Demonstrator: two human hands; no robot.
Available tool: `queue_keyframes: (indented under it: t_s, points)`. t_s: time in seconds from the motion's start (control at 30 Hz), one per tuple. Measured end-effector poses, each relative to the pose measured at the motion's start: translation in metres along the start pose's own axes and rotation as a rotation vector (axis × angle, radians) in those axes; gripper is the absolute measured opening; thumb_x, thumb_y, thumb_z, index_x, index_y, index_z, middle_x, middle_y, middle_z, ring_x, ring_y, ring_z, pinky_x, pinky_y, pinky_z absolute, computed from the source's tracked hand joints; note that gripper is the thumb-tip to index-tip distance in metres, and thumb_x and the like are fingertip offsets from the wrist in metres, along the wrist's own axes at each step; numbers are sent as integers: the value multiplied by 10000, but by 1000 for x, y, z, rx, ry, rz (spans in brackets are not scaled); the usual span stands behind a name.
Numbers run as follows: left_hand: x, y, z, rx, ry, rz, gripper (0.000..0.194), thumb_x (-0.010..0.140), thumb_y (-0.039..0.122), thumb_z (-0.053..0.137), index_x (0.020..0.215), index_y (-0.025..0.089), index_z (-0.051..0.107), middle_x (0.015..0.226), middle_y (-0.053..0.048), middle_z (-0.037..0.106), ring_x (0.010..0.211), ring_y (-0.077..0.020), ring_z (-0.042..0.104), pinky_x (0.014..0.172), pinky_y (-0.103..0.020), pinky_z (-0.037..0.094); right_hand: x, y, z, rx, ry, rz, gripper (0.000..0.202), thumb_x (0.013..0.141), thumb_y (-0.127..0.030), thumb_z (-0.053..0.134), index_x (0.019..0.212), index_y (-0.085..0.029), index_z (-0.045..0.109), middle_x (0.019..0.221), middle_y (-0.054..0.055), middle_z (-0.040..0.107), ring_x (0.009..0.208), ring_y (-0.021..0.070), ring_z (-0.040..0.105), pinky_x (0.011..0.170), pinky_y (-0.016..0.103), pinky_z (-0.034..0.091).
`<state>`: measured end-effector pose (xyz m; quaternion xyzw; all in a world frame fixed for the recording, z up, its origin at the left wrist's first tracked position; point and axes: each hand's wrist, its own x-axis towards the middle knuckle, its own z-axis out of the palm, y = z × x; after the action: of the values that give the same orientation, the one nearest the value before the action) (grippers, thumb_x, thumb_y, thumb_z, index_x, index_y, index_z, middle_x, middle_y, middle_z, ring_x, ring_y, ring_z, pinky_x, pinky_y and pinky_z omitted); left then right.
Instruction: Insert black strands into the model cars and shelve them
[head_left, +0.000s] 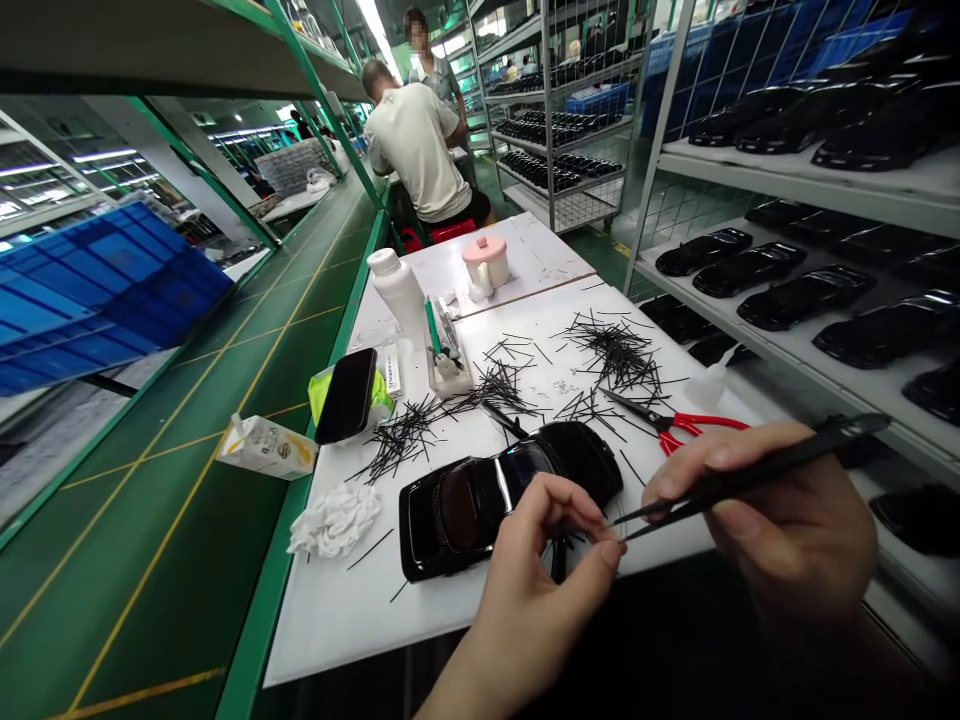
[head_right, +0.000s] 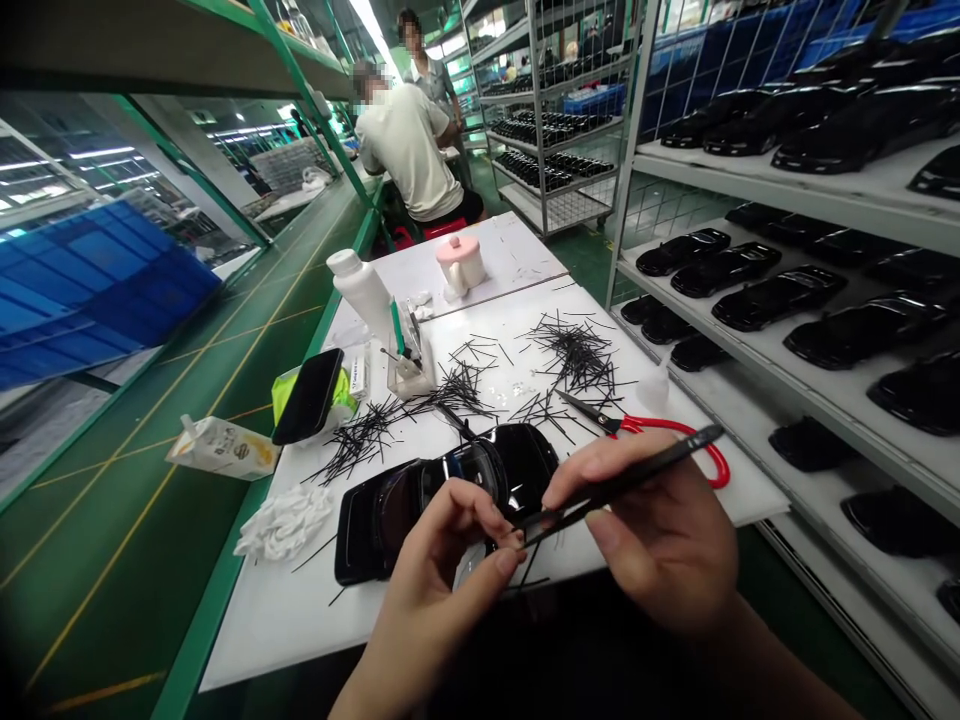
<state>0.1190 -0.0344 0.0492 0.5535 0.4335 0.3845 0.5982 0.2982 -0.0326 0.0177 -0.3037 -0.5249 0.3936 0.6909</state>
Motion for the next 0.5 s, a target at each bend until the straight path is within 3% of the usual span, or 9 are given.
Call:
queue_keyframes:
  t_s: [0.33,0.5]
  points:
    - [-15,1,-16,33,33,-6,223,898,145,573,755,212,415,772,25,574,701,-106,489,643,-194,406,-11,7,12,37,-66,-11,211,929,-185,591,1092,-309,538,870,20,739,768,215,697,654,369,607]
    - [-29,4,-26,223,103,25,256,900,139,550,732,218,373,758,26,557,683,-109,480,632,-196,403,-14,13,26,25,-126,-21,222,920,-179,584,1081,-318,518,876,18,742,776,217,717,642,359,622]
